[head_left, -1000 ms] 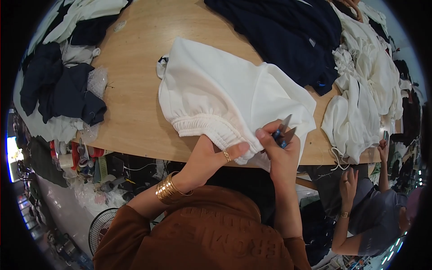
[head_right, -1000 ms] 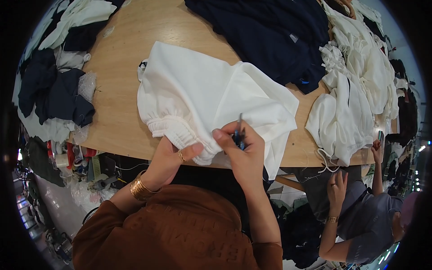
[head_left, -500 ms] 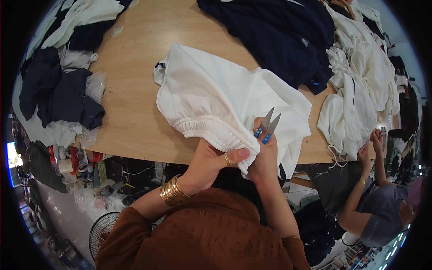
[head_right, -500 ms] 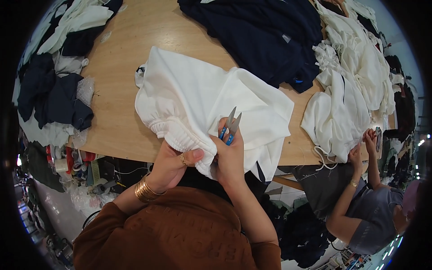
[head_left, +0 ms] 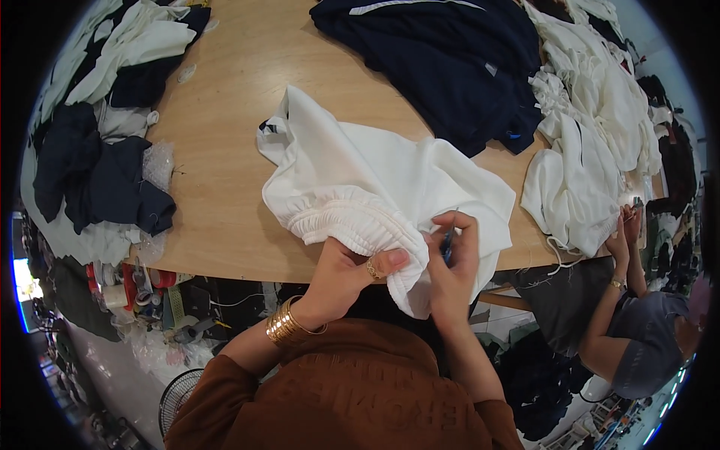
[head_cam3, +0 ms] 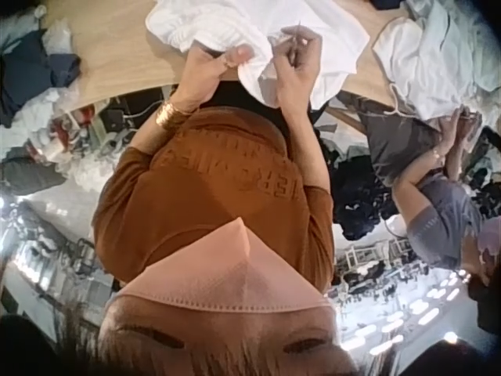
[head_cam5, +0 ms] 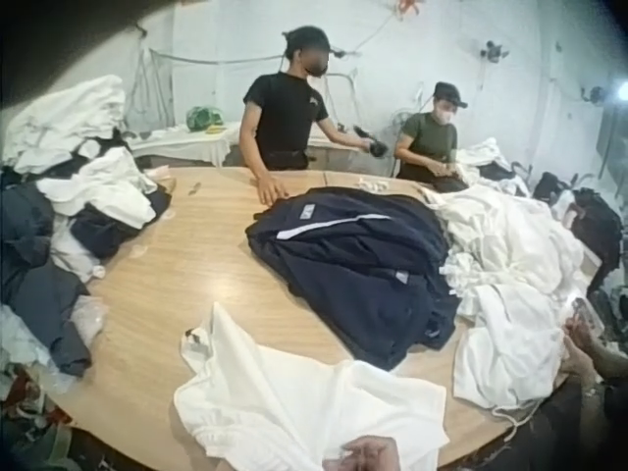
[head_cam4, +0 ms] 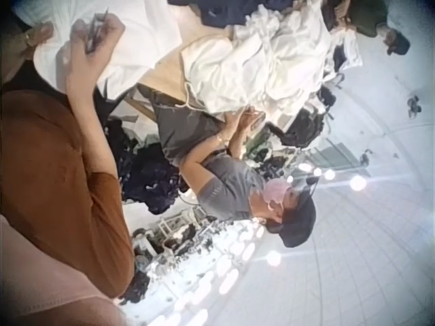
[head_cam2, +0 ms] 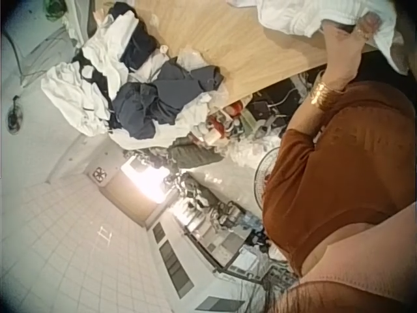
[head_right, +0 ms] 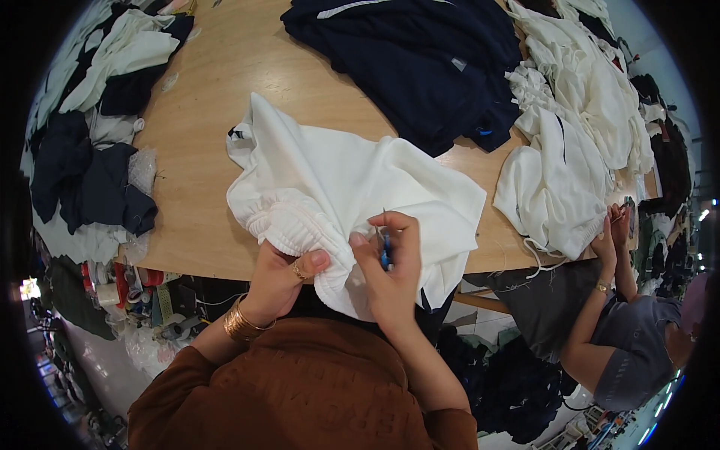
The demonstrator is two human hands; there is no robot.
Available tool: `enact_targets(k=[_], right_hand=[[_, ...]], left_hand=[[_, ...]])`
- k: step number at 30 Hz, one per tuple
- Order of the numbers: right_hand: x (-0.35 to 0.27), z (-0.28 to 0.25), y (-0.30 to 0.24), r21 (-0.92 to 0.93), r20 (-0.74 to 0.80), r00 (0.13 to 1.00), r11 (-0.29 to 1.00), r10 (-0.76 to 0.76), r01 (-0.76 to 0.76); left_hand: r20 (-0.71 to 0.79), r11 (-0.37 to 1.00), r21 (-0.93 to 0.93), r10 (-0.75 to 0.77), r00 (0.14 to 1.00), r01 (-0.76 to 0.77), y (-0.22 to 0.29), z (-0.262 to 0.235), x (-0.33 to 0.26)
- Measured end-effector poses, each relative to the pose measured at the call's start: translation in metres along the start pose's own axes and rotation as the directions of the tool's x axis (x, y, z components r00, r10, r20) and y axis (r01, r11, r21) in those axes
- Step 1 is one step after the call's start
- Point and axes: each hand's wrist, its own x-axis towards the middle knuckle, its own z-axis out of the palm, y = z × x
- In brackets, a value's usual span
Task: Inspecting garments for quality and trimming loose threads using a thread clipper.
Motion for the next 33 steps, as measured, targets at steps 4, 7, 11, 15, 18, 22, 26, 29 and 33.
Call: enact_targets(k=[4, 7, 11, 15, 18, 22, 26, 29, 33], right_hand=[[-0.008, -0.03, -0.023, -0.502, 0.105, 0.944, 0.803, -0.312, 0.321], [-0.016, -0.037, -0.045, -0.693, 0.186, 0.912, 0.609, -0.366, 0.386], [-0.019, -0.038, -0.047, -0.82, 0.247, 0.887, 0.404, -0.389, 0.406], [-0.021, -0.038, -0.051, -0.851, 0.237, 0.89, 0.358, -0.39, 0.384], [-0.021, -0.039, -0.049, -0.85, 0.237, 0.886, 0.357, -0.398, 0.388], [-0.021, -0.042, -0.05, -0.855, 0.234, 0.883, 0.346, -0.408, 0.386], [-0.021, -0.04, -0.049, -0.86, 0.238, 0.873, 0.326, -0.426, 0.393], [-0.021, -0.039, -0.048, -0.862, 0.235, 0.867, 0.319, -0.44, 0.395], [-0.022, -0.04, -0.047, -0.857, 0.228, 0.869, 0.333, -0.439, 0.394]], left_hand=[[0.016, 0.996, 0.059, 0.065, 0.998, -0.066, 0.002, 0.004, 0.0], [0.024, 0.992, 0.088, 0.088, 0.996, -0.09, 0.002, 0.005, 0.0], [0.036, 0.983, 0.139, 0.114, 0.993, -0.118, 0.002, 0.006, 0.0], [0.045, 0.981, 0.136, 0.13, 0.99, -0.135, 0.0, 0.007, -0.001], [0.051, 0.972, 0.161, 0.163, 0.985, -0.169, 0.001, 0.008, -0.001], [0.052, 0.978, 0.144, 0.142, 0.988, -0.148, 0.0, 0.009, 0.0], [0.049, 0.976, 0.156, 0.145, 0.988, -0.151, 0.0, 0.007, 0.0], [0.044, 0.978, 0.156, 0.136, 0.99, -0.141, 0.0, 0.006, 0.0], [0.046, 0.975, 0.177, 0.131, 0.99, -0.137, -0.001, 0.007, 0.0]])
